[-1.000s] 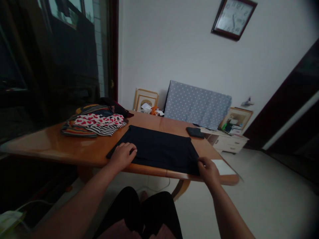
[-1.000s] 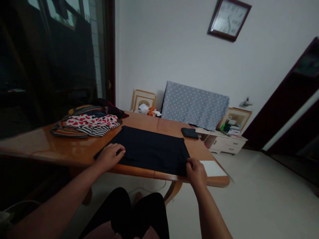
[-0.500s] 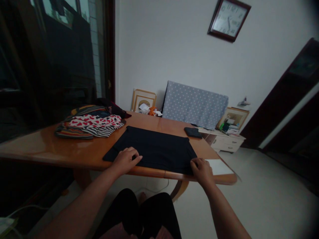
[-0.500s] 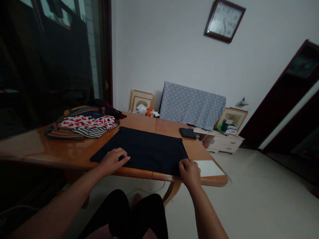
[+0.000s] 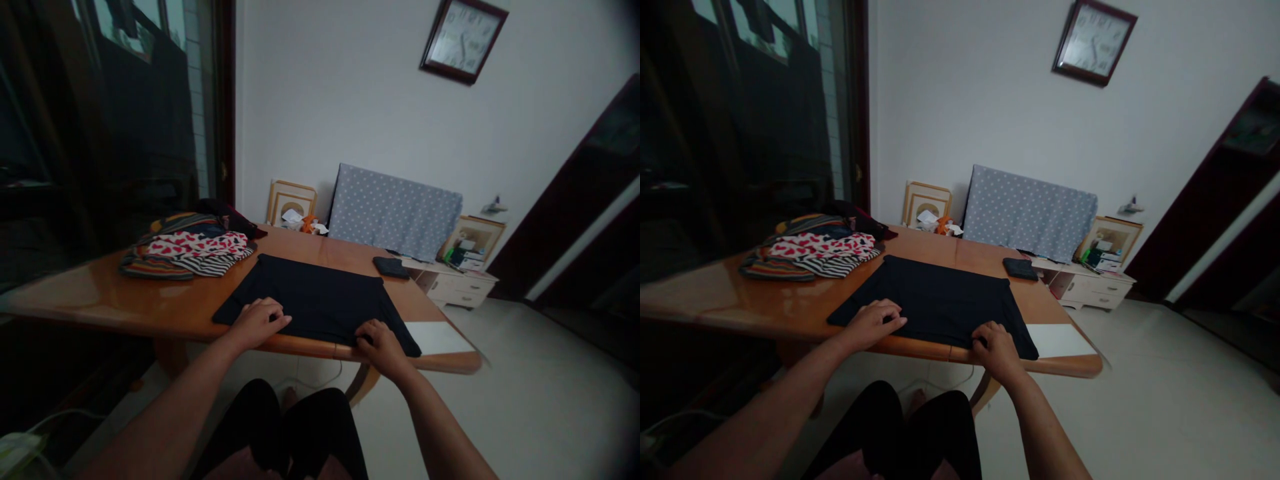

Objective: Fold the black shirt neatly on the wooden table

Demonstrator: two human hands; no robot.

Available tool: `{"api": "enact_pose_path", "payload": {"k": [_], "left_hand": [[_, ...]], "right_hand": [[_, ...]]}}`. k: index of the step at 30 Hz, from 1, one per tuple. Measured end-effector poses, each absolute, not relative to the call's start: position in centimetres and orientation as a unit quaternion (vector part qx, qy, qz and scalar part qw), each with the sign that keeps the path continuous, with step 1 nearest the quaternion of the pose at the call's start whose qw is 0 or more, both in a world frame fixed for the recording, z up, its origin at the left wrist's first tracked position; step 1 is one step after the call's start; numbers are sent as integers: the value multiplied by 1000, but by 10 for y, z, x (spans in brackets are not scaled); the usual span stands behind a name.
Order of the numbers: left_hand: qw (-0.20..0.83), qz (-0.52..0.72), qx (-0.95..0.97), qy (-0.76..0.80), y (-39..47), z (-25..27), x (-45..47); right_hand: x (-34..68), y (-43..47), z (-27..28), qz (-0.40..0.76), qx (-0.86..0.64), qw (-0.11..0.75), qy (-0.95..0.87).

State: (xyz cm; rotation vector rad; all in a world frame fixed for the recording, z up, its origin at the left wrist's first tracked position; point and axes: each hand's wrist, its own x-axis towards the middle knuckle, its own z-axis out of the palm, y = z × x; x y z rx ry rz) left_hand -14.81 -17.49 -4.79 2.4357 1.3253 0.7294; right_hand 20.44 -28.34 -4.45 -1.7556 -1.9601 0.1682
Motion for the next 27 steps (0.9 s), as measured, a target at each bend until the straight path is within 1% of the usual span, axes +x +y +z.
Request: {"api": "enact_pose_path", "payload": {"k": [6, 9, 14, 18, 22, 27], "left_hand": [[146, 268, 826, 475, -174, -47, -147], [130, 274, 827, 473, -177, -46, -146], [94, 269, 831, 478, -186, -41, -143], [81, 286, 813, 501, -190, -39, -143], [62, 279, 810, 512, -190, -42, -144], [53, 278, 810, 515, -190, -44, -145]], "right_hand": [[201, -282, -39, 50, -651, 275, -705], [195, -285, -38, 40, -647, 289, -705], [191, -285, -42, 26, -658, 234, -715], [193, -282, -46, 6, -672, 242, -700], [196, -282, -49, 4, -676, 220, -703], [202, -282, -55, -28, -694, 238, -678]]}}
